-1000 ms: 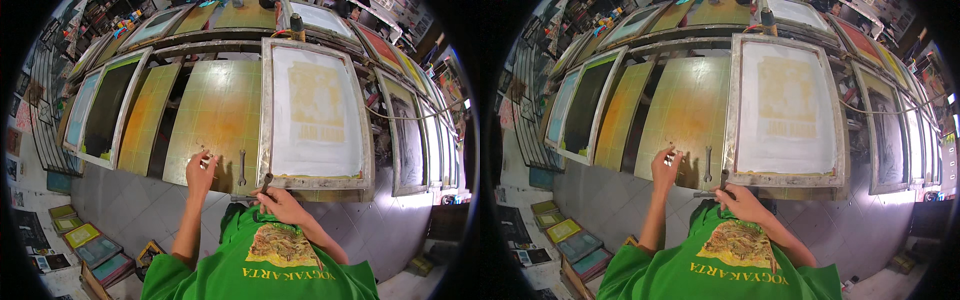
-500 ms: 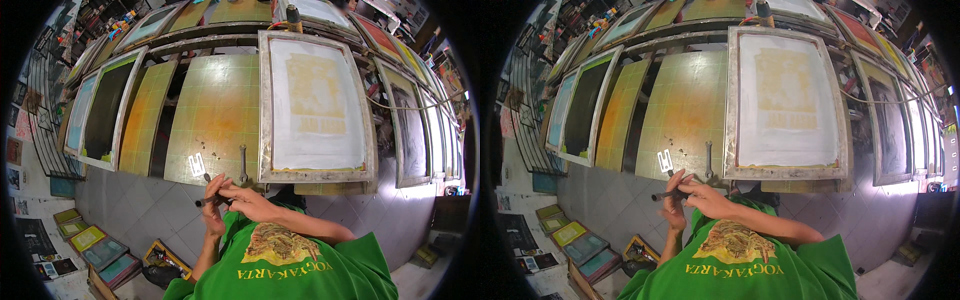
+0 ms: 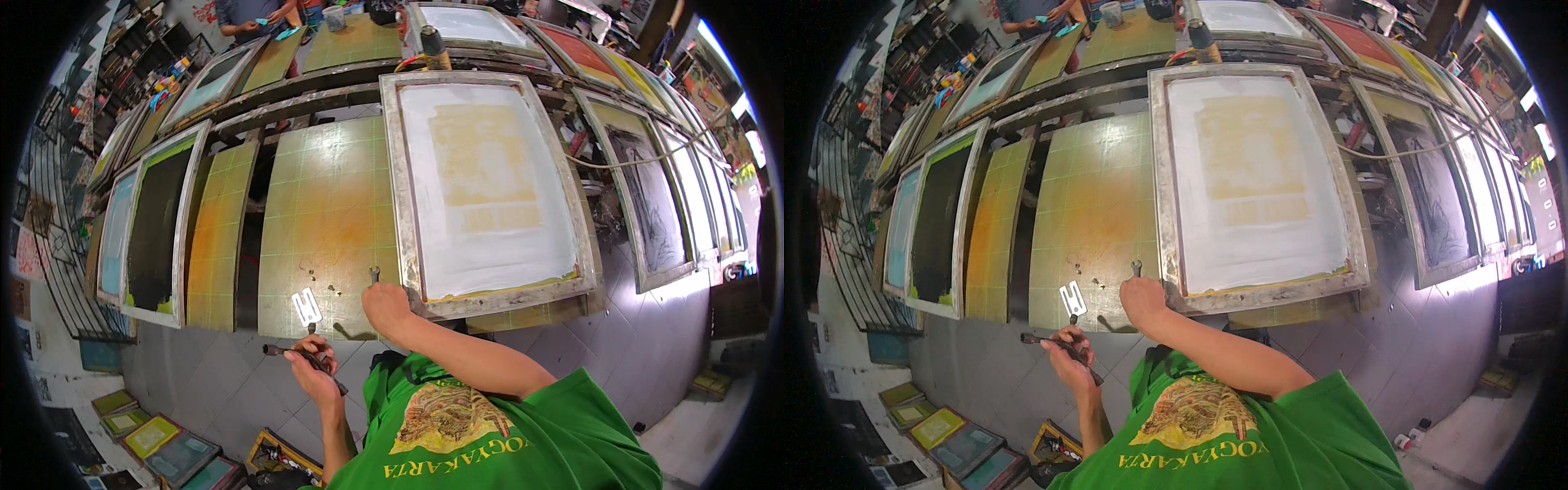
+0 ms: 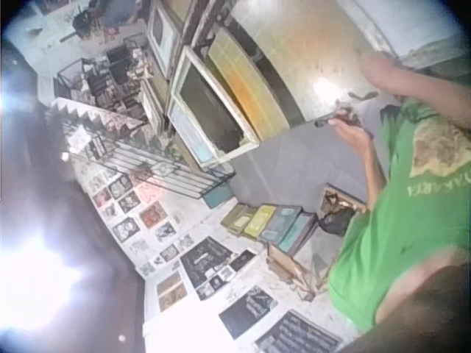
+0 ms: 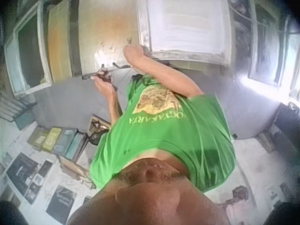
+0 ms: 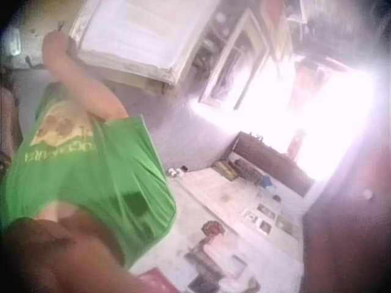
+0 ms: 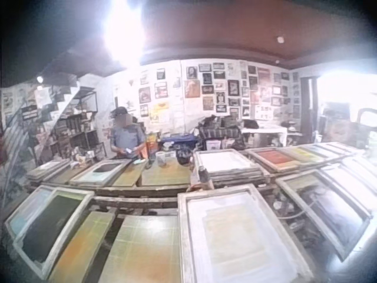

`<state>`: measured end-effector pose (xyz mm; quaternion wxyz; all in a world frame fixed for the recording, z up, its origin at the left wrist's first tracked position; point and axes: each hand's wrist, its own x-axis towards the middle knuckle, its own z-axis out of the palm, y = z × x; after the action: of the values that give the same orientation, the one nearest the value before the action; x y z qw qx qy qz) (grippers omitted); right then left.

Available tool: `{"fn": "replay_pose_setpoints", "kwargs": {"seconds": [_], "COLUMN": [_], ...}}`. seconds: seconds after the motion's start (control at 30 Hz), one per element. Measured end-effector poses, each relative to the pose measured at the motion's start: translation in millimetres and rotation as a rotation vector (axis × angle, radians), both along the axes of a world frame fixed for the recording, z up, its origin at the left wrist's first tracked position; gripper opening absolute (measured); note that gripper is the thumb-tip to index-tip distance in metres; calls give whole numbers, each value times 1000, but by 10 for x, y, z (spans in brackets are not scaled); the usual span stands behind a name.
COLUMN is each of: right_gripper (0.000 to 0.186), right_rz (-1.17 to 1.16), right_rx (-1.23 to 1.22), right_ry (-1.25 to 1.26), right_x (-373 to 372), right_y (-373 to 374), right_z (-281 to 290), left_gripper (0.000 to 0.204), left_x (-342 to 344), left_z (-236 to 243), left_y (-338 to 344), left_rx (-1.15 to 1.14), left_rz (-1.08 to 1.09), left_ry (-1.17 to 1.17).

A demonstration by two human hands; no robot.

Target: The person aligns and secures multiple screen printing frames on a long workbench using a wrench. They move frames into position, tighten clamps, and adjust the setup while another person works nearby.

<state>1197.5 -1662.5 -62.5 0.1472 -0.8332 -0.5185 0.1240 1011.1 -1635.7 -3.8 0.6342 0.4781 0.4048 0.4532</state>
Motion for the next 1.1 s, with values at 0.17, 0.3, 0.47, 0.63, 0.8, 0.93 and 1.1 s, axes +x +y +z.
{"fn": "replay_pose_setpoints", "kwargs": {"seconds": [0.17,0.3,0.47,0.63,0.8,0.93,1.1], "right_gripper": [9,9,22,31,42,42,45], "right_rz": [-101,-13,-146,-323,-847,-878,-1005], "right_rx": [22,-29,28,229,404,492,417], "right_ry": [54,-63,-70,476,176,-554,-84], "right_x": [28,-39,-42,538,1668,2527,2872], "right_y": [0,20,-23,-602,-1801,-2900,-3542], "right_z": [66,10,-81,503,608,313,84], "left_gripper": [54,50,47,51,53,42,31], "left_x": [97,217,376,502,856,1198,1582], "left_z": [-39,-78,2,-6,-157,-139,-164], "left_y": [-47,-151,-203,-89,-18,-124,-262], "left_rx": [-65,-135,-187,-120,-80,106,384], "left_rz": [-61,-49,-54,-239,-421,-472,-518], "left_ry": [122,123,153,430,521,897,1111]}}
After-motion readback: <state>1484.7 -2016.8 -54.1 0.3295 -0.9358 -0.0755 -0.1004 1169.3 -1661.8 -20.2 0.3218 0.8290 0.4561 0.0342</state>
